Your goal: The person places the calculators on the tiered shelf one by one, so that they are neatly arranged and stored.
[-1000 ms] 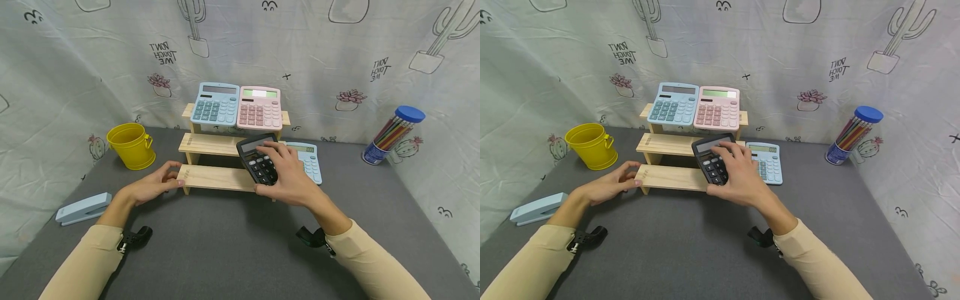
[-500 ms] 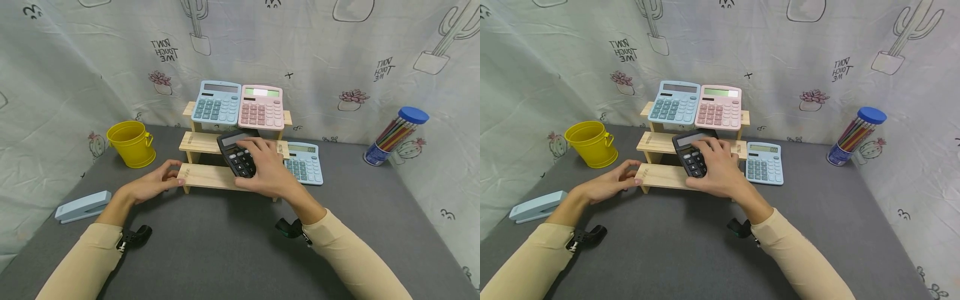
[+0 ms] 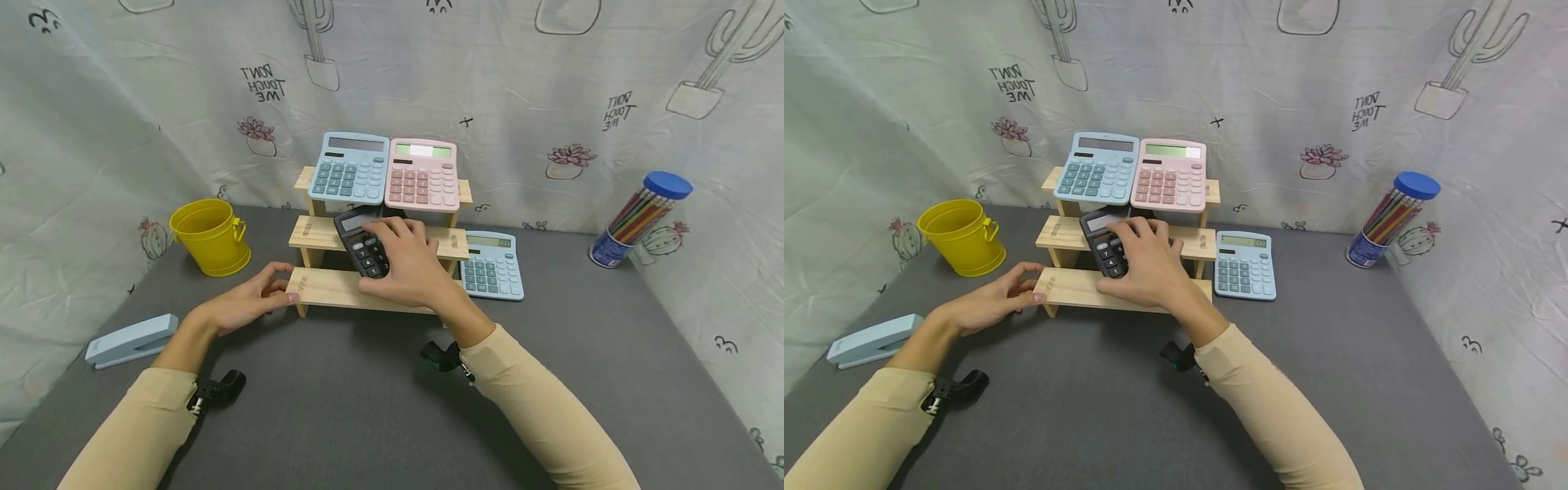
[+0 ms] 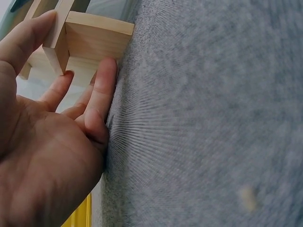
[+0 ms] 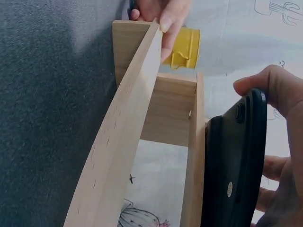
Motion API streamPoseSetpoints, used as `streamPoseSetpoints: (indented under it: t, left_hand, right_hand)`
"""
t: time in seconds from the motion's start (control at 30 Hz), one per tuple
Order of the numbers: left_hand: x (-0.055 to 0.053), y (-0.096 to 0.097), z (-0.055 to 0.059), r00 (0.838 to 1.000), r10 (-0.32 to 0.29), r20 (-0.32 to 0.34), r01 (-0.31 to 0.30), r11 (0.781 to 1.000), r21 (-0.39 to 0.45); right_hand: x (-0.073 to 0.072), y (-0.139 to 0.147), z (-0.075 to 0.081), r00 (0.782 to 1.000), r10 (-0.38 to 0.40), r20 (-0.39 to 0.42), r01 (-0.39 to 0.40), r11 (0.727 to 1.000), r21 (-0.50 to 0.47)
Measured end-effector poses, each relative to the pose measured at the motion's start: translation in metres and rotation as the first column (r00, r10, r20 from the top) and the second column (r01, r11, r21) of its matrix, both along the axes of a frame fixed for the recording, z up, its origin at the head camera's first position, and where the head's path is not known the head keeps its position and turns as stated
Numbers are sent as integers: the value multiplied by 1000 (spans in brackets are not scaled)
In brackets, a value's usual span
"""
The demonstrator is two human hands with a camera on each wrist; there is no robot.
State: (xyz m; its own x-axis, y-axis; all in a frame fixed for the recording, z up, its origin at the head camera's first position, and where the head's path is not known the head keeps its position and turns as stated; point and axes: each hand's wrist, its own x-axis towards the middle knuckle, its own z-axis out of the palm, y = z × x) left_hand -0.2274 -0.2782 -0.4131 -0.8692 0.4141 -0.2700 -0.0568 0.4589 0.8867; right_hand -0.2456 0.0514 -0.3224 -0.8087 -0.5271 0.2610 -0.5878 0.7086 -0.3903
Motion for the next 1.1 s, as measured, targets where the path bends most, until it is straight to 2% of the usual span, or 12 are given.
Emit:
streamPoseSetpoints:
  t: [0.43, 0.73, 0.83, 1.0, 1.1]
  left_hand:
    - [1, 0, 3, 1000, -5, 1, 5, 1000, 7]
    - [3, 1, 5, 1000, -20, -8, 20, 1000, 24]
    - [2, 2, 5, 1000, -22, -14, 22, 999, 29]
    - [2, 1, 3, 1000, -12, -17, 12, 1000, 11]
    - [2, 1, 3, 1000, -11, -21, 11, 1000, 3]
  right_hand:
    - [-4, -32, -2, 998, -57, -11, 58, 997, 42]
    - [-5, -45, -4, 995, -98, 15, 97, 993, 68]
    - [-5, -46, -3, 997, -76, 31, 73, 994, 76]
    - [-8, -38, -1, 996, 0, 93, -10, 994, 105]
    - [-10, -34, 1, 994, 36, 99, -48, 993, 112]
